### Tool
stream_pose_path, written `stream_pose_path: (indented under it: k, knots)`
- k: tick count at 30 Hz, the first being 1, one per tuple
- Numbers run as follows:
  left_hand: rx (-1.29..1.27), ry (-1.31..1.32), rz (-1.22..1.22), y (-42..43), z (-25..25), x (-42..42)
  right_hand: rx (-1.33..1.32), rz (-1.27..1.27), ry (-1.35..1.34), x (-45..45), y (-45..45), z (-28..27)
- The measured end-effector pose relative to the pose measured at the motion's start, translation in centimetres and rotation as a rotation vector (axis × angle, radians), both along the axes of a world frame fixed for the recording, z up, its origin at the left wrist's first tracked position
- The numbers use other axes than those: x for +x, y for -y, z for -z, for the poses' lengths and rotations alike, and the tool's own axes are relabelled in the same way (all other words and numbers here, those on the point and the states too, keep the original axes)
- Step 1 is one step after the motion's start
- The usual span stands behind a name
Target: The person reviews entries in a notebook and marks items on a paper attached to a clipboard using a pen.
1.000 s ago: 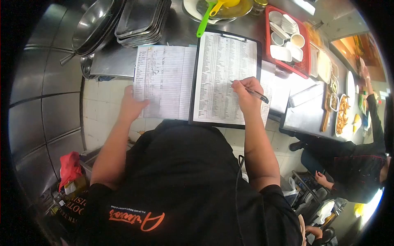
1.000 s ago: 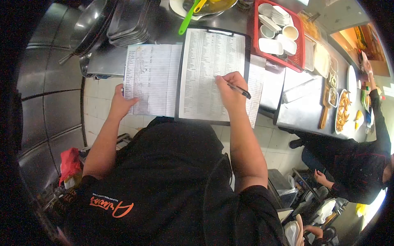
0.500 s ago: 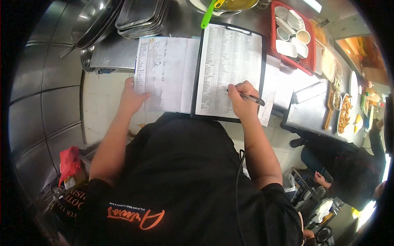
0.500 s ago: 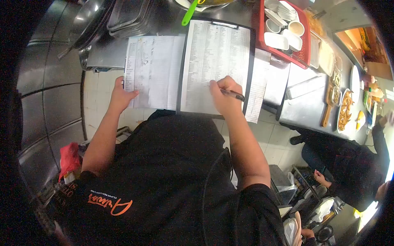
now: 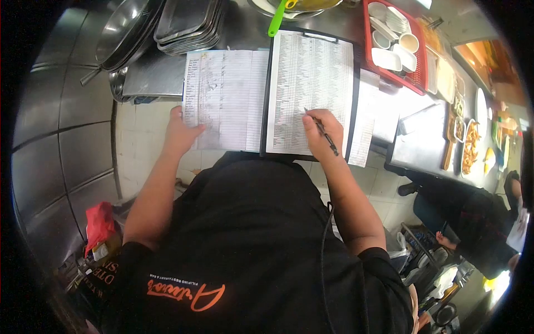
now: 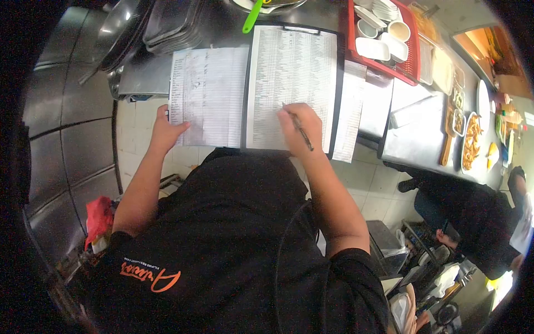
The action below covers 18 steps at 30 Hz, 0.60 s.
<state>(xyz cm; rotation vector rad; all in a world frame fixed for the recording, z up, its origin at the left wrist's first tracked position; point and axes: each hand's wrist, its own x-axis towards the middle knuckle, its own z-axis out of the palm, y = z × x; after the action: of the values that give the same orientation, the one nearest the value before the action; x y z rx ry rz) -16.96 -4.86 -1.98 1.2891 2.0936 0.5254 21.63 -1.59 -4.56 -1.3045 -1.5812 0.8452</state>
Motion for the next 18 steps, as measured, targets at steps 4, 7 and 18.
stream_pose_path:
  k: [4, 7, 18]
  knots:
    - [-0.01, 0.011, -0.006, -0.1, -1.0, 0.5, -0.186, 0.045, -0.201, 1.9, 0.0, 0.2]
    - [-0.01, 0.026, -0.019, 0.0, -1.1, 0.7, -0.298, 0.155, -0.25, 2.5, -0.1, 0.5]
    - [-0.021, -0.014, -0.017, 0.1, -0.5, 0.2, -0.313, 0.098, -0.213, 1.2, -0.4, -0.3]
